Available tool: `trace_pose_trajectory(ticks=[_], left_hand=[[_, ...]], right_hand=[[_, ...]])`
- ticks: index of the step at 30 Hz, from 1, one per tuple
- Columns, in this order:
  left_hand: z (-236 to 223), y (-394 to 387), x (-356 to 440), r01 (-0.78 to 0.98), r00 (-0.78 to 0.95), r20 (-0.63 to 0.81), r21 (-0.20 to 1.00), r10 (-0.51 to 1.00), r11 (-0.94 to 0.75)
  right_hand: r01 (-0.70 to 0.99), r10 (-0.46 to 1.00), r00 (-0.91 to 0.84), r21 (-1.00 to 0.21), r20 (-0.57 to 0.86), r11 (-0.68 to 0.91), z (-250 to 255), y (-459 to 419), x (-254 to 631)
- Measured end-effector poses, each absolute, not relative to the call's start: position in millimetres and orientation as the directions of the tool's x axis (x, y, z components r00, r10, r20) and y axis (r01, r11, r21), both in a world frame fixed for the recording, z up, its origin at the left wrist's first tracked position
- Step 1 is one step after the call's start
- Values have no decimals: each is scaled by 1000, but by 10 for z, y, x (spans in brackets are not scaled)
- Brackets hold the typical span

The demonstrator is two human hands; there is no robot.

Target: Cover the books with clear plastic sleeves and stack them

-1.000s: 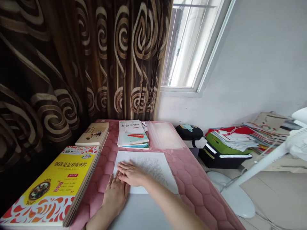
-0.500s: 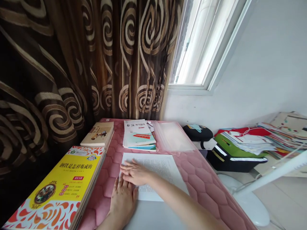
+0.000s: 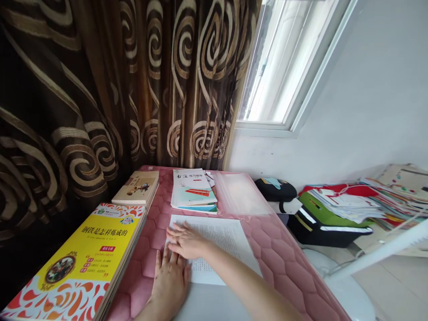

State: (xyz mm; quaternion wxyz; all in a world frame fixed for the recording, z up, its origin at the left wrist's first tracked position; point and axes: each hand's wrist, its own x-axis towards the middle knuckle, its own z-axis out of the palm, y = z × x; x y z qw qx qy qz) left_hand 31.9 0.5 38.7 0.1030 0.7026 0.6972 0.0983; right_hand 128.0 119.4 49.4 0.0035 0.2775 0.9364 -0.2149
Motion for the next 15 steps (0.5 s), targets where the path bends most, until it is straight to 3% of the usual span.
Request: trace_pose_trajectory(ticks=[4, 11, 15], left_hand=[[350, 10, 331, 960, 12, 10, 278, 1000, -14], [180, 34, 318, 973, 47, 78, 221, 996, -63], [241, 20, 317, 970, 23, 46, 243, 999, -33]], right_hand=[[482, 479, -869, -424, -122, 767, 533, 1160, 1360], [655, 654, -750, -254, -101, 712, 488, 1545, 1108], [581, 581, -807, -333, -112, 743, 483, 1292, 1170]])
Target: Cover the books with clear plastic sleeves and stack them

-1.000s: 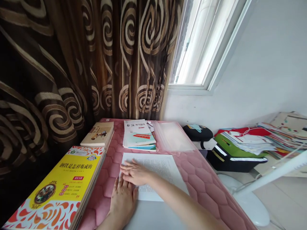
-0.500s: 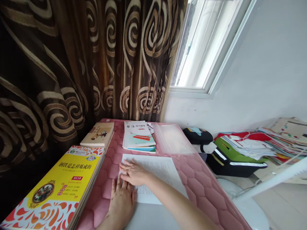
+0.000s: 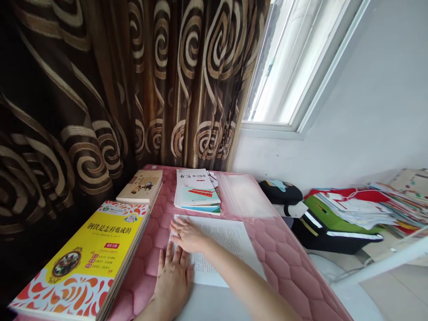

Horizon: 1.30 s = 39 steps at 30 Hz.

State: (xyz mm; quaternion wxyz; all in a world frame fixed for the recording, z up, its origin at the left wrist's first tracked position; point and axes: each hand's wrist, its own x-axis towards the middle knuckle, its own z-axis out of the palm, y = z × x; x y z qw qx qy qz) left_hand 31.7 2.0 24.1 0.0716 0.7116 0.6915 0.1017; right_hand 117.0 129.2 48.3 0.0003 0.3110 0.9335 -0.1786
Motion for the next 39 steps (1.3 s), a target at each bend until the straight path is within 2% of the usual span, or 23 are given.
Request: trace_pose_trajectory(ticks=[3, 6, 12, 18, 21, 26, 31, 32, 34, 36, 39], left_hand=[[309, 13, 326, 966, 8, 4, 258, 1000, -9], [330, 15, 332, 966, 6, 8, 260, 1000, -8], [252, 19, 306, 969, 40, 37, 242, 998, -48], [203, 36, 282, 980, 45, 107, 186, 993, -64], [207, 37, 267, 981, 69, 148, 168, 987, -94], [297, -2, 246, 988, 97, 157, 101, 983, -113], [465, 34, 563, 998, 58, 10, 10, 998, -58], [492, 61, 709, 997, 74, -36, 29, 997, -73], [528, 126, 1060, 969, 221, -128, 136, 967, -204], [539, 188, 1422, 894, 412, -106, 240, 905, -379], [516, 237, 1807, 876, 429, -73, 277, 900, -395]], right_hand=[[505, 506, -854, -414, -118, 757, 492, 1084, 1291], [482, 479, -870, -414, -118, 772, 488, 1113, 1331], [642, 643, -759, -285, -104, 712, 407, 1557, 1104], [650, 654, -744, -372, -134, 663, 409, 1278, 1342], [719, 733, -661, -413, -159, 559, 414, 968, 1904], [862, 900, -398, -409, -177, 300, 382, 509, 2974], [868, 940, -315, -440, -132, 230, 344, 330, 3301], [861, 946, -304, -456, -110, 224, 336, 344, 3296], [838, 961, -273, -499, -38, 219, 318, 418, 3284], [824, 975, -215, -527, 51, 209, 293, 534, 3306], [869, 988, -79, -476, 134, 134, 249, 733, 3391]])
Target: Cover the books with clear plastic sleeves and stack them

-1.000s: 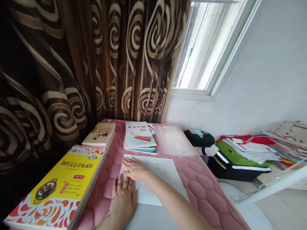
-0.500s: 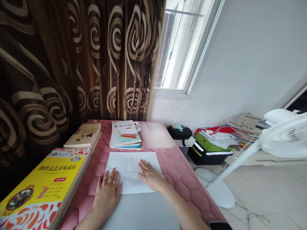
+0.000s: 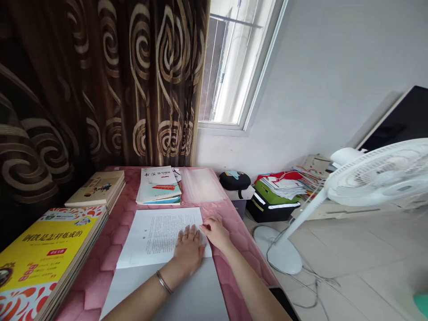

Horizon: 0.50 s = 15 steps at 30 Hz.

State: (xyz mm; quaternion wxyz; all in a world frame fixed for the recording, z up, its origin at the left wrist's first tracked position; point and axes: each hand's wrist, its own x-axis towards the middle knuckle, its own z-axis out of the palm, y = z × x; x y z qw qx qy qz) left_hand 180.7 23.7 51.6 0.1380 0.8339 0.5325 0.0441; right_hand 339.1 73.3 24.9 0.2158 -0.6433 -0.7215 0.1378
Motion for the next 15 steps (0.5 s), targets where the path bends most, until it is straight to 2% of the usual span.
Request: trace_pose_trajectory(ticks=[4, 8, 12, 15], left_hand=[[440, 231, 1923, 867, 411, -17, 316, 911, -385], [377, 213, 1884, 866, 401, -33, 341, 916, -366], [364, 214, 1880, 861, 410, -37, 346, 911, -373], [370, 224, 1874, 858, 418, -47, 348, 907, -378]], right_hand=[[939, 987, 114, -336, 117, -68, 244, 1018, 3438], [939, 962, 256, -262, 96, -224, 323, 1371, 3327], [933, 946, 303, -238, 116, -270, 342, 1547, 3214], [945, 957, 261, -236, 127, -226, 258, 1399, 3253]])
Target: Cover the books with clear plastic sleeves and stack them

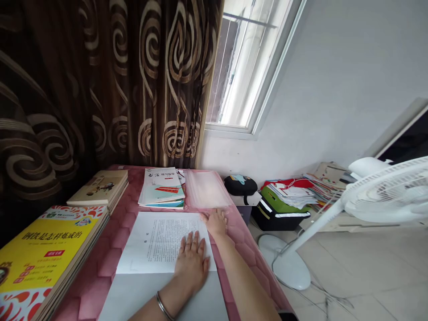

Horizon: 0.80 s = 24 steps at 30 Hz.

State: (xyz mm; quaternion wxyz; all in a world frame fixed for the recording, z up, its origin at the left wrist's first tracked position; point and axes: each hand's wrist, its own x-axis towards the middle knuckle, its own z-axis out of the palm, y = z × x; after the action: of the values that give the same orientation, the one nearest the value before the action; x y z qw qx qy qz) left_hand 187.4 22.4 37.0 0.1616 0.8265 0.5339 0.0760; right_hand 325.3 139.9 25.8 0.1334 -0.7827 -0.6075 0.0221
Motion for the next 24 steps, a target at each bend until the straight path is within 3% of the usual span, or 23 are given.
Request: trace_pose_trajectory(ticks=[5, 14, 17, 24], left_hand=[[370, 238, 1871, 849, 432, -45, 356, 901, -390], [333, 244, 1882, 844, 437, -52, 369, 898, -389], [337, 246, 1871, 842, 439, -57, 373, 897, -389], [320, 251, 1876, 854, 431, -17, 331, 902, -402]], right_hand=[[966, 993, 9, -257, 118, 22, 106, 1020, 3434], [903, 930, 343, -317, 130, -289, 316, 1629, 3293], [906, 938, 327, -319, 113, -278, 310, 1543, 3306], [959, 994, 97, -272, 59, -78, 247, 974, 3537]])
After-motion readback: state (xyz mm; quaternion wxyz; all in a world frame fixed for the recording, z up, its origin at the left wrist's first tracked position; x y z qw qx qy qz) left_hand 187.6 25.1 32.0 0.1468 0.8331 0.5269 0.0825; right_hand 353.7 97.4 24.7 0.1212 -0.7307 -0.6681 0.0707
